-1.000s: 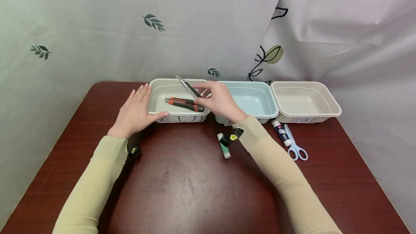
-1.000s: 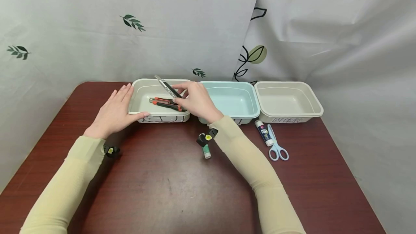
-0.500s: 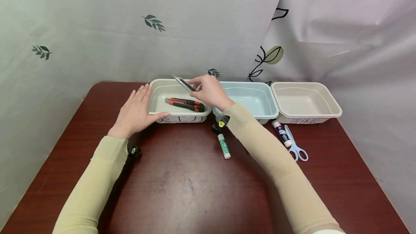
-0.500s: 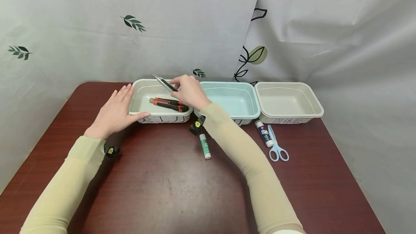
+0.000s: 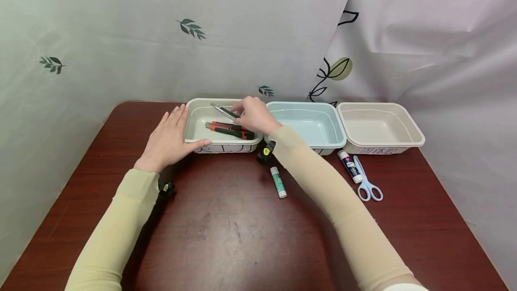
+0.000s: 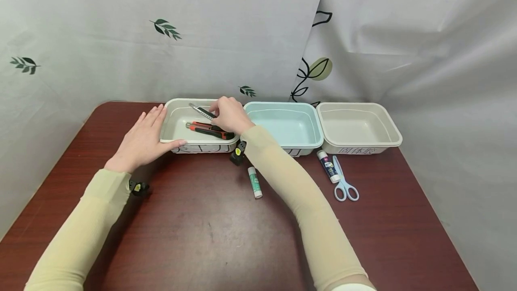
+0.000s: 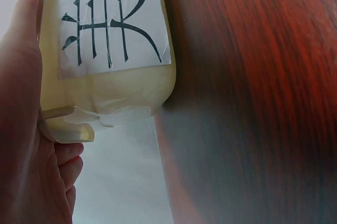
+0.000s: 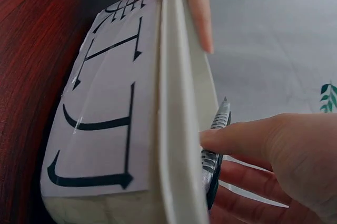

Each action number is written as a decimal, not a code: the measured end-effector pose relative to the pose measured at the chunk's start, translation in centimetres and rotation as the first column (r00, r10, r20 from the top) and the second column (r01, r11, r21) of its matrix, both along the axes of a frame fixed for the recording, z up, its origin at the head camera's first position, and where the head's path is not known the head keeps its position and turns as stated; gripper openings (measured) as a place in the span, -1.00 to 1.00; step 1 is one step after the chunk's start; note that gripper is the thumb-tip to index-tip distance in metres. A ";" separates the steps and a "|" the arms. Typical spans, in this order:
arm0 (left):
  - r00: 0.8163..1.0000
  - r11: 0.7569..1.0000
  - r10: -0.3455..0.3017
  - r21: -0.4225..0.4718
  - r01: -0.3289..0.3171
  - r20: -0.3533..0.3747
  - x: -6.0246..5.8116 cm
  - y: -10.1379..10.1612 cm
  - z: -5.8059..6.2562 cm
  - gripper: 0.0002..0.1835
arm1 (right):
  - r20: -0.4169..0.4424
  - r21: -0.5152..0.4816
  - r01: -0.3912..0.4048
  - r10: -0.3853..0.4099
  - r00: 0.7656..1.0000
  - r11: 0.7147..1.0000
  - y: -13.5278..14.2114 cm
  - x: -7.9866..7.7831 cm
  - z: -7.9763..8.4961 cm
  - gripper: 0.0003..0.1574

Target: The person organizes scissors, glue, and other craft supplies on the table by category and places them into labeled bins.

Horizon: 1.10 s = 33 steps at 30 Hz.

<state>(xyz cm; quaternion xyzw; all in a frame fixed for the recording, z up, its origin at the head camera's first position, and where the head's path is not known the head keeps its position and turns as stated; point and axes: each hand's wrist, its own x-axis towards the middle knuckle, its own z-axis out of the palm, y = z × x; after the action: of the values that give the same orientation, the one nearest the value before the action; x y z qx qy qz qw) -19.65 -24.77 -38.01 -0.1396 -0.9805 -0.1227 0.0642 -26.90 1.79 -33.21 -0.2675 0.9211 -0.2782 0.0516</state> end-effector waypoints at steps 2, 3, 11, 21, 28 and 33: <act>1.000 1.000 0.000 0.000 0.000 -0.001 0.0 0.0 0.0 0.32 | -0.007 0.002 0.008 -0.008 1.000 1.000 -0.1 -0.1 -0.2 -0.56; 1.000 1.000 0.000 0.000 0.000 -0.002 0.0 0.0 0.0 0.32 | -0.007 0.000 0.013 -0.013 1.000 1.000 -0.2 -0.1 -0.3 -0.55; 1.000 1.000 0.003 -0.004 -0.003 -0.003 0.0 0.1 0.0 0.32 | -0.015 -0.030 0.016 -0.017 1.000 0.999 -0.1 -0.1 -0.6 -0.52; 1.000 1.000 0.002 0.002 -0.002 -0.002 -0.1 0.1 -0.1 0.32 | -0.016 -0.086 0.012 -0.014 1.000 0.996 1.0 0.3 0.3 -0.49; 1.000 1.000 0.000 0.004 0.000 -0.010 0.0 0.1 0.0 0.32 | -0.037 -0.112 0.016 -0.020 0.999 0.994 1.9 0.9 1.7 -0.47; 1.000 1.000 0.002 0.005 -0.002 -0.006 0.0 0.1 0.1 0.32 | -0.054 -0.136 0.022 -0.030 0.998 0.990 2.6 1.5 2.7 -0.46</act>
<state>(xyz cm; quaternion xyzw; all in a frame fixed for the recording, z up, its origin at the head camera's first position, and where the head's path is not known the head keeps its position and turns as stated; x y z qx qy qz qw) -19.62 -24.62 -37.91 -0.1388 -0.9801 -0.1246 0.0677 -25.42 4.37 -30.48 -0.2661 0.9046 -0.3331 0.0039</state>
